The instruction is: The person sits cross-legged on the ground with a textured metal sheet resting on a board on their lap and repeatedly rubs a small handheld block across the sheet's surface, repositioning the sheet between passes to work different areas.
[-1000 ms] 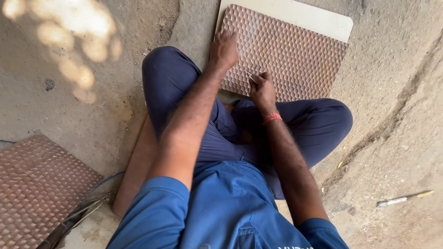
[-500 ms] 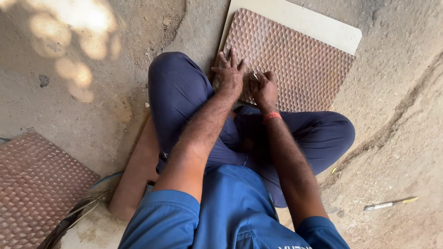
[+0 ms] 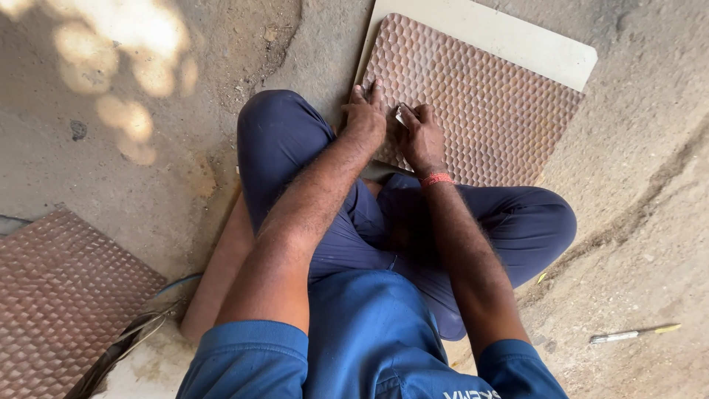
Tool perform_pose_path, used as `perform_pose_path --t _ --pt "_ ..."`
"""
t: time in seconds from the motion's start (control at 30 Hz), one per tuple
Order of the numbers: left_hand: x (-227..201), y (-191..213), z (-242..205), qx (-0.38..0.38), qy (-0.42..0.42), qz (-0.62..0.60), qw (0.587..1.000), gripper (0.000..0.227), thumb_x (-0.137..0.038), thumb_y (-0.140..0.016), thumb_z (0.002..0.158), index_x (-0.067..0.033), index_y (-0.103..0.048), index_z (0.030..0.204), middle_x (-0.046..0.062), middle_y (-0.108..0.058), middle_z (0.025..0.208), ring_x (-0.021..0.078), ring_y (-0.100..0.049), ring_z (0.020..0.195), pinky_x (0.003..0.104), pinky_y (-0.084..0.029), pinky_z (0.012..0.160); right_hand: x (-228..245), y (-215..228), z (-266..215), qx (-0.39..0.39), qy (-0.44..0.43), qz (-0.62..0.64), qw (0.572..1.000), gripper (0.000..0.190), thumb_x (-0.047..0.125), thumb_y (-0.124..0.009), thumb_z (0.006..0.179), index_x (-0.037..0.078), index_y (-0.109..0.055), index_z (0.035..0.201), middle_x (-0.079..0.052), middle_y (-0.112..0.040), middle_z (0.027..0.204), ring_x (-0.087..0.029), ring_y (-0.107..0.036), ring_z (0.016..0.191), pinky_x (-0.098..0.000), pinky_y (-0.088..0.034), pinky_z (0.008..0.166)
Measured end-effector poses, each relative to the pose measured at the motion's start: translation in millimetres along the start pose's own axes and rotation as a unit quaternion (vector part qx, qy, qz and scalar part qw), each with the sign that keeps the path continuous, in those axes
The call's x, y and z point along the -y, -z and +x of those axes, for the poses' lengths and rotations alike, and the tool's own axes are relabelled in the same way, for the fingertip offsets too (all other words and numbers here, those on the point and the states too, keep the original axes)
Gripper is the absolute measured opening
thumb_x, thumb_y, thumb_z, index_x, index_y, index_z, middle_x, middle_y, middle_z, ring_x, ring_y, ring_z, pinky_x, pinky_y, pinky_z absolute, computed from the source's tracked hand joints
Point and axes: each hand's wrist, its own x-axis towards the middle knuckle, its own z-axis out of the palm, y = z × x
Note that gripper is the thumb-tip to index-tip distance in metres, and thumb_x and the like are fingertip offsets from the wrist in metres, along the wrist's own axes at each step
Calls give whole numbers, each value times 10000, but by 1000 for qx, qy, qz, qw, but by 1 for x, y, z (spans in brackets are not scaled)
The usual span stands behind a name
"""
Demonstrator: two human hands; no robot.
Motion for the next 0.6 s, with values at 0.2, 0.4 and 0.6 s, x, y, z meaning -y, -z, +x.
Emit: perform_pose_path --t 0.2,0.4,0.6 --pt "1 34 -48 37 6 47 998 881 -364 -708 953 -45 -250 1635 266 125 1713 618 -86 1490 804 -385 972 -11 -20 -10 23 7 -57 998 424 249 -736 924 89 -697 1315 -137 -623 1221 -364 -591 1140 -441 -546 912" --pt "-9 4 -18 -22 50 47 997 794 -376 -601 989 -102 -246 1644 184 97 1716 528 -23 1533 846 -326 1008 -10 -23 -4 21 20 -83 996 475 308 -731 919 74 -660 1326 -124 -608 1192 -365 -573 1134 -442 -538 917" --pt "-11 -1 -11 -25 56 54 997 787 -373 -600 988 -88 -257 1637 208 106 1716 506 -13 1536 843 -360 965 -8 -19 -3 58 15 -96 994 477 264 -695 939 54 -637 1364 -132 -601 1207 -359 -556 1110 -420 -522 901"
